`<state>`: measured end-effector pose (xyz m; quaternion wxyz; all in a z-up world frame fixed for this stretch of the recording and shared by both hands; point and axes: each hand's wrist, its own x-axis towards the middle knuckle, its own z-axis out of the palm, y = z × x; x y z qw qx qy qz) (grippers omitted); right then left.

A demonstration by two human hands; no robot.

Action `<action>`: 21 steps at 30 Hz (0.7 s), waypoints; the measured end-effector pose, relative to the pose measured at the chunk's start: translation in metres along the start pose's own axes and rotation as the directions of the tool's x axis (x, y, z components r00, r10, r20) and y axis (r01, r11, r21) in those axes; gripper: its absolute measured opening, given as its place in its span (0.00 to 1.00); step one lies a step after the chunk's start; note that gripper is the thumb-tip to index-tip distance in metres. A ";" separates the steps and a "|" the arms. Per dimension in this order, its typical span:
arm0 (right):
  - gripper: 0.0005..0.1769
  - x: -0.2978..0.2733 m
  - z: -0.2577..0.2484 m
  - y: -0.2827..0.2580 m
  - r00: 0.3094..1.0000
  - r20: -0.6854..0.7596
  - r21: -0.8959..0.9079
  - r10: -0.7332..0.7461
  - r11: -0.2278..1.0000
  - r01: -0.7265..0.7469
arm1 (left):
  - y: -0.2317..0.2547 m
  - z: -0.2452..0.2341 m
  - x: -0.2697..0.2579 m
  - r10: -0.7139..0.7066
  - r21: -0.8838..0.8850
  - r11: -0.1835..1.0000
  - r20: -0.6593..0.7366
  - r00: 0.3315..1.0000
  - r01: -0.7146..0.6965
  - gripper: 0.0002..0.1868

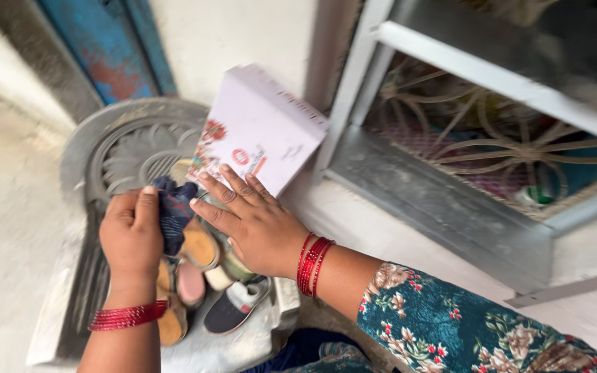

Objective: The person wipes a metal shelf with a dark cloth, then picks up a shoe box and places it on a stool. They proceed to wipe a black shoe with the cloth, cleaning the sole and upper parts, before placing the shoe back on the shelf.

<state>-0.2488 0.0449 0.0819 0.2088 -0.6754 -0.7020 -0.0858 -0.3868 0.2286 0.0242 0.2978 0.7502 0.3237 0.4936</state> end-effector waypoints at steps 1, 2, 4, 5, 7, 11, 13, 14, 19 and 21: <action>0.41 0.004 0.011 -0.002 0.999 0.041 0.029 -0.007 1.000 0.006 | -0.016 -0.007 0.000 -0.104 -0.005 0.995 -0.009 0.995 0.104 0.16; 0.41 0.007 0.022 -0.004 0.997 0.072 0.037 -0.017 0.999 0.015 | -0.030 -0.014 -0.001 -0.207 -0.012 0.978 -0.019 0.978 0.207 0.17; 0.41 0.014 0.043 -0.006 0.990 0.134 0.051 -0.041 0.998 0.034 | -0.055 -0.029 -0.003 -0.349 -0.019 0.937 -0.044 0.936 0.348 0.19; 0.41 0.017 0.053 -0.007 0.987 0.154 0.058 -0.054 0.997 0.045 | -0.066 -0.037 -0.006 -0.389 -0.018 0.921 -0.061 0.919 0.389 0.19; 0.41 0.022 0.070 -0.008 0.979 0.189 0.070 -0.078 0.995 0.066 | -0.084 -0.050 -0.011 -0.468 -0.015 0.884 -0.080 0.880 0.468 0.20; 0.41 0.027 0.100 -0.010 0.950 0.304 0.048 -0.066 0.997 0.054 | -0.122 -0.059 -0.028 -0.618 -0.006 0.786 -0.051 0.784 0.619 0.21; 0.41 0.027 0.111 -0.010 0.941 0.333 0.077 -0.058 0.996 0.034 | -0.154 -0.062 -0.040 -0.667 0.137 0.736 -0.020 0.745 0.663 0.21; 0.41 0.028 0.116 -0.010 0.933 0.355 0.095 -0.058 0.995 0.025 | -0.176 -0.064 -0.047 -0.681 0.269 0.703 -0.009 0.732 0.658 0.23; 0.41 0.028 0.136 -0.010 0.911 0.407 0.142 -0.069 0.990 0.012 | -0.328 -0.044 -0.105 -0.819 0.726 0.527 0.295 0.492 0.442 0.45; 0.40 0.027 0.143 -0.010 0.890 0.453 0.138 -0.056 0.990 -0.008 | -0.363 -0.023 -0.145 -0.762 0.738 0.621 0.490 0.424 0.263 0.42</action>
